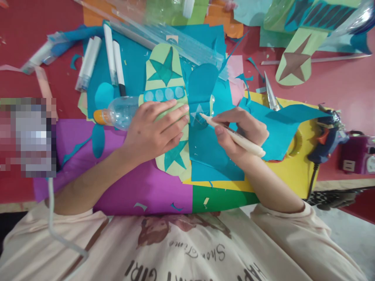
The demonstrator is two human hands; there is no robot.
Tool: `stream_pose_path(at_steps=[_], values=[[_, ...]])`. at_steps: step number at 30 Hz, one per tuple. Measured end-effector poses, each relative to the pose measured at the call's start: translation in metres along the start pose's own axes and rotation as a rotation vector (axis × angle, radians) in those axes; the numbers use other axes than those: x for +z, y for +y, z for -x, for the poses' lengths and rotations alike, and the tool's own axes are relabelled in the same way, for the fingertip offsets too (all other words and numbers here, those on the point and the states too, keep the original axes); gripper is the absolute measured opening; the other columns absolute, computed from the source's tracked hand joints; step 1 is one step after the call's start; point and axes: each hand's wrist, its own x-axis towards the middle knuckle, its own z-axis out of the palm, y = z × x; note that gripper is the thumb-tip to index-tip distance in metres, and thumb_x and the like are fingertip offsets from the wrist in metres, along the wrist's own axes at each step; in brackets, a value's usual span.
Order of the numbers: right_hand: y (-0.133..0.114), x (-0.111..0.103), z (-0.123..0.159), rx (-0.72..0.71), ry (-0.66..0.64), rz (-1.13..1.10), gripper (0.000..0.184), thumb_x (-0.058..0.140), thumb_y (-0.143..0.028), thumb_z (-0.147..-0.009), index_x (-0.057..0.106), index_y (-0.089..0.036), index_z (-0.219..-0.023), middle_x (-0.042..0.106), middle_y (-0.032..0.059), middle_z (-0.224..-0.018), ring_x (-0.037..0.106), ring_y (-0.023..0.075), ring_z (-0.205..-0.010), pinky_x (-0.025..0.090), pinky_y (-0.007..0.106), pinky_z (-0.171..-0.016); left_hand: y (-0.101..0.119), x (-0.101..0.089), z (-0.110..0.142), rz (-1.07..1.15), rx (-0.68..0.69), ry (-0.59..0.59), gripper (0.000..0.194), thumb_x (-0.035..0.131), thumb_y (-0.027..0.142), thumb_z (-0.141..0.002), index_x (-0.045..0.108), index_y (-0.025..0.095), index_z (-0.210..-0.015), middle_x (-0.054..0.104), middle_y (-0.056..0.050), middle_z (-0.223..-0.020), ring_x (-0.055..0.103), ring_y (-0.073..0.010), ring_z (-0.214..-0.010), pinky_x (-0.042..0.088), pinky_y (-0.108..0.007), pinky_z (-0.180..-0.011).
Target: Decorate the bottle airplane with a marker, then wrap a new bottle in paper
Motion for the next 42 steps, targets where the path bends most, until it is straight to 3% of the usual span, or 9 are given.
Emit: stream_pose_path(at_steps=[6, 13, 18, 26, 31, 42], values=[[-0.0001, 0.0031, 0.0, 0.008, -0.024, -0.038, 0.005, 0.062, -0.021, -0.086, 0.067, -0.023, -0.085, 0.072, -0.0016, -0.073, 0.066, 0.012, -0.065, 0.053, 0.026, -0.059, 0.0003, -0.0014, -0.0014, 0.056, -0.03, -0.033, 0.036, 0.038, 0.036, -0.099, 0.049, 0.032, -0.133, 0.06, -0.001, -0.137, 0.052, -0.0251, -0.132, 0.044, -0.045, -0.104], [-0.0005, 0.0025, -0.0008, -0.008, -0.063, -0.032, 0.007, 0.063, -0.023, -0.085, 0.067, -0.022, -0.079, 0.072, -0.0021, -0.072, 0.064, 0.011, -0.062, 0.05, 0.025, -0.058, 0.0005, -0.0012, -0.0013, 0.06, -0.031, -0.028, 0.034, 0.036, 0.036, -0.1, 0.052, 0.028, -0.129, 0.06, -0.002, -0.137, 0.051, -0.025, -0.132, 0.043, -0.046, -0.104], [-0.0002, 0.002, -0.0016, -0.008, -0.022, 0.021, 0.011, 0.06, -0.026, -0.088, 0.068, -0.021, -0.082, 0.072, -0.0005, -0.071, 0.065, 0.0119, -0.062, 0.051, 0.026, -0.056, 0.0003, -0.0023, -0.0013, 0.042, -0.019, -0.028, 0.034, 0.036, 0.035, -0.1, 0.053, 0.026, -0.129, 0.061, -0.003, -0.136, 0.052, -0.0251, -0.131, 0.044, -0.046, -0.104], [-0.0004, 0.0027, -0.0006, -0.012, -0.047, -0.006, 0.012, 0.061, -0.027, -0.087, 0.068, -0.022, -0.077, 0.072, -0.0016, -0.07, 0.063, 0.0114, -0.058, 0.052, 0.027, -0.056, 0.001, -0.003, -0.0025, 0.053, -0.041, -0.026, 0.034, 0.039, 0.035, -0.099, 0.052, 0.031, -0.13, 0.062, -0.002, -0.135, 0.053, -0.0246, -0.132, 0.045, -0.046, -0.104], [0.0006, 0.0025, 0.0005, 0.015, -0.009, 0.019, 0.011, 0.059, -0.028, -0.088, 0.068, -0.022, -0.085, 0.071, -0.0005, -0.072, 0.065, 0.0125, -0.062, 0.053, 0.027, -0.058, 0.002, -0.0052, -0.003, 0.018, -0.042, -0.062, 0.04, 0.04, 0.034, -0.097, 0.046, 0.036, -0.136, 0.061, 0.002, -0.137, 0.052, -0.0242, -0.133, 0.044, -0.044, -0.106], [0.0009, 0.002, -0.0001, 0.004, -0.025, -0.033, 0.011, 0.062, -0.027, -0.087, 0.067, -0.023, -0.079, 0.071, -0.0028, -0.07, 0.062, 0.0108, -0.058, 0.051, 0.027, -0.057, 0.0003, -0.0029, -0.0018, 0.041, -0.024, -0.039, 0.037, 0.036, 0.036, -0.1, 0.05, 0.031, -0.133, 0.061, -0.001, -0.136, 0.052, -0.0245, -0.132, 0.045, -0.047, -0.104]])
